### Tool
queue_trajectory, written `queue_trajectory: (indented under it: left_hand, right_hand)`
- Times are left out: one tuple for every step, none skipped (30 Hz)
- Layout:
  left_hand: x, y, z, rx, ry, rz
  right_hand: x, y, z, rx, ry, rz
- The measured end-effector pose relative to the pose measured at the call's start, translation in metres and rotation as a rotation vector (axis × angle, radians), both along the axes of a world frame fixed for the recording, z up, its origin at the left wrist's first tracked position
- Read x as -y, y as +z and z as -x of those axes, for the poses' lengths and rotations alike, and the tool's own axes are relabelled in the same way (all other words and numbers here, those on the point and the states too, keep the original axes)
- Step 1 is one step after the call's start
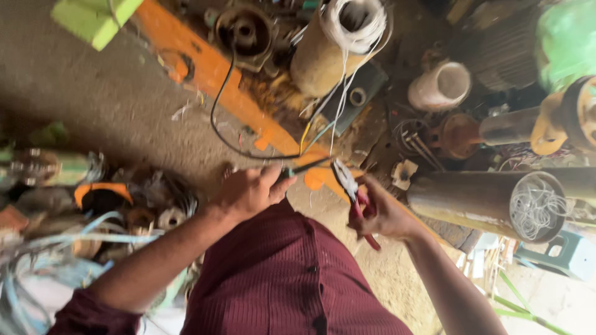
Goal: The person strips the insulation from several wires using pliers and then wraps the exposed ends with black electrical tape. The person handles the wires one at a time, twisting and taping them on a cluttered workbench.
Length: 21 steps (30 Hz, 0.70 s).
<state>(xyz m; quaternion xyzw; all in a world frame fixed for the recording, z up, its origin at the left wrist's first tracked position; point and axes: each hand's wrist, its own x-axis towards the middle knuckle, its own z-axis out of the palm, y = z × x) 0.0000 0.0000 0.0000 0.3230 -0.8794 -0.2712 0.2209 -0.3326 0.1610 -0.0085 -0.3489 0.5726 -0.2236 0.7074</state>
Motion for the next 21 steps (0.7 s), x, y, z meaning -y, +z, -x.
queue_trajectory:
  left_hand:
    - [0.000,0.002,0.001,-0.015,0.008,0.017]
    - [-0.001,0.004,0.001,-0.029,0.015,0.034]
    - [-0.002,0.006,0.000,-0.044,0.023,0.052]
    - [-0.004,0.009,-0.002,-0.024,0.022,0.038]
    - [-0.004,0.011,-0.002,-0.011,0.022,0.031]
    - [-0.007,0.012,-0.003,0.006,0.020,0.017]
    - [-0.008,0.012,-0.004,-0.016,0.021,0.052]
    - [-0.009,0.012,-0.004,-0.039,0.021,0.089]
    - [-0.010,0.012,-0.004,-0.061,0.022,0.126]
    - [-0.008,0.010,-0.004,-0.018,0.005,0.086]
    - [-0.004,0.007,0.000,0.022,-0.013,0.045]
    - [-0.004,0.006,0.001,0.064,-0.029,0.007]
    - [-0.005,0.007,0.000,0.065,-0.036,-0.003]
    - [-0.004,0.008,0.003,0.057,-0.045,-0.003]
    - [-0.002,0.009,0.005,0.053,-0.052,-0.009]
    - [-0.005,0.008,0.004,0.024,-0.032,-0.022]
    - [-0.009,0.008,0.000,0.000,-0.008,-0.036]
    - [-0.004,0.008,-0.004,-0.027,0.011,-0.032]
    - [0.002,0.010,-0.011,0.010,0.004,-0.096]
    - [0.004,0.014,-0.023,0.048,-0.002,-0.167]
    - [0.003,0.020,-0.035,0.089,-0.007,-0.243]
  right_hand:
    - [0.006,0.015,-0.009,-0.264,0.080,0.237]
    - [0.011,0.030,-0.019,-0.529,0.159,0.473]
    - [0.013,0.044,-0.030,-0.794,0.237,0.709]
    - [0.011,0.056,-0.044,-0.976,0.244,0.762]
    - [0.008,0.065,-0.058,-1.165,0.249,0.818]
    - [0.006,0.072,-0.067,-1.350,0.255,0.865]
    - [0.008,0.074,-0.070,-1.366,0.248,0.895]
    - [0.012,0.072,-0.071,-1.382,0.240,0.928]
    - [0.014,0.068,-0.071,-1.398,0.232,0.959]
    - [0.013,0.062,-0.067,-1.142,0.194,0.775]
    - [0.010,0.057,-0.059,-0.890,0.155,0.591]
    - [0.008,0.052,-0.048,-0.635,0.115,0.409]
    - [0.009,0.045,-0.038,-0.379,0.065,0.237]
    - [0.014,0.040,-0.025,-0.130,0.014,0.077]
    - [0.017,0.035,-0.014,0.125,-0.031,-0.088]
    - [0.015,0.032,-0.005,0.055,0.029,0.003]
    - [0.014,0.028,0.001,-0.009,0.093,0.092]
    - [0.017,0.024,0.006,-0.076,0.151,0.200]
    - [0.027,0.017,0.006,-0.189,0.100,0.189]
    - [0.040,0.008,0.001,-0.299,0.050,0.168]
    - [0.045,0.005,-0.001,-0.406,0.000,0.141]
